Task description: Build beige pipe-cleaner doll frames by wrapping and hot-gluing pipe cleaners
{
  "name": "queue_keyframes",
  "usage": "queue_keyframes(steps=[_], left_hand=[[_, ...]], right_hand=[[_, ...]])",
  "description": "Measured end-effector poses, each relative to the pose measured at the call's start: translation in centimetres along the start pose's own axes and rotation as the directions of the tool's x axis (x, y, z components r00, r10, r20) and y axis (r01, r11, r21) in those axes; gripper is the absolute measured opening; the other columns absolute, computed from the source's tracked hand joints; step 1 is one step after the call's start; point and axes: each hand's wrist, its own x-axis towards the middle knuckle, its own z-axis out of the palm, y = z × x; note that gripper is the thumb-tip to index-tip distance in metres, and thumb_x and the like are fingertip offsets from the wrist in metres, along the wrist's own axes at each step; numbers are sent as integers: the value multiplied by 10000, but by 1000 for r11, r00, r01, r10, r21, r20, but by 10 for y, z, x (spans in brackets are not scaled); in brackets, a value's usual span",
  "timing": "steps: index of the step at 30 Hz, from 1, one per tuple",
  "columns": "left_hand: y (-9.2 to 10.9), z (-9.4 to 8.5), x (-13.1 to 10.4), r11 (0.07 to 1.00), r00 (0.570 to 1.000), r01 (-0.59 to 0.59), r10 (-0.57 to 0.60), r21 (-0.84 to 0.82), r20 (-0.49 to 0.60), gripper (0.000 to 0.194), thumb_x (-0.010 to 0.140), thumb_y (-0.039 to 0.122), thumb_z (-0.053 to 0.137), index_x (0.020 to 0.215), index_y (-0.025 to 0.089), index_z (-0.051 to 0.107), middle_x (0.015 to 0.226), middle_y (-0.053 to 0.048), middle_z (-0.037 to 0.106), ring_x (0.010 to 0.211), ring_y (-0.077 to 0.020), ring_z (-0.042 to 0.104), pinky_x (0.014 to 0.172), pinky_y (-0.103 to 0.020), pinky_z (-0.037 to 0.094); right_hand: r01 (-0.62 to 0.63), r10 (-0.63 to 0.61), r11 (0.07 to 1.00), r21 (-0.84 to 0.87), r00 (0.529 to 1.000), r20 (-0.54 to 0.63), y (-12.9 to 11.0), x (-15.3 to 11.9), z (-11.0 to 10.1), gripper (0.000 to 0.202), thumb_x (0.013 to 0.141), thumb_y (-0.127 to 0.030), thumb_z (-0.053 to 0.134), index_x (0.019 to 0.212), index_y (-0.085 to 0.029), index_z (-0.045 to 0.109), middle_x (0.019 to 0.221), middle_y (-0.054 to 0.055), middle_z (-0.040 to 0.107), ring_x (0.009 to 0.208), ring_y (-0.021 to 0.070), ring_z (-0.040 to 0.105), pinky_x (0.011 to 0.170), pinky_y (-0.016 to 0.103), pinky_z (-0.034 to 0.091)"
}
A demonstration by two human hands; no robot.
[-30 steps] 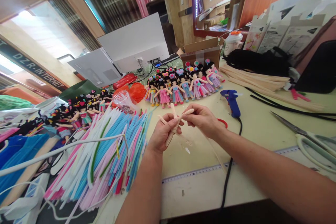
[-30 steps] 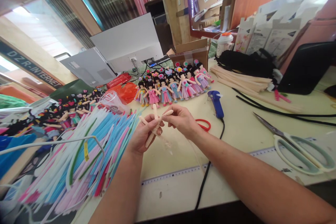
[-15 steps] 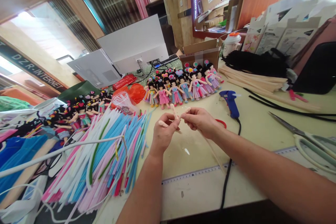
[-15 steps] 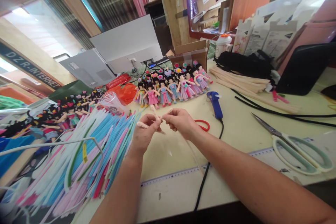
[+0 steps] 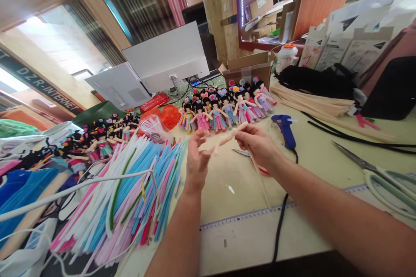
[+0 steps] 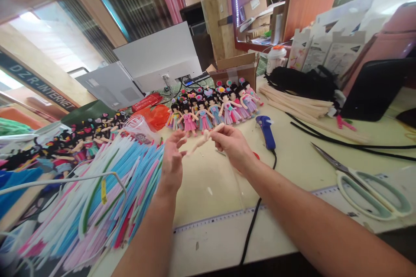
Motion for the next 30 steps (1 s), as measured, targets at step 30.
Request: queue_keyframes(steps=[30], left_hand=[[1,19,-6,959,967,254,-251,-128,34,269,638,383,779,746,173,649,575,45,494,552,-103,423,515,-243,349]], right_hand=[[-170,173,978,-119,985,15,14,-6,12,254,564,-367,773,612,-179,611,507,-53,518,469,79,392,475,249,281]])
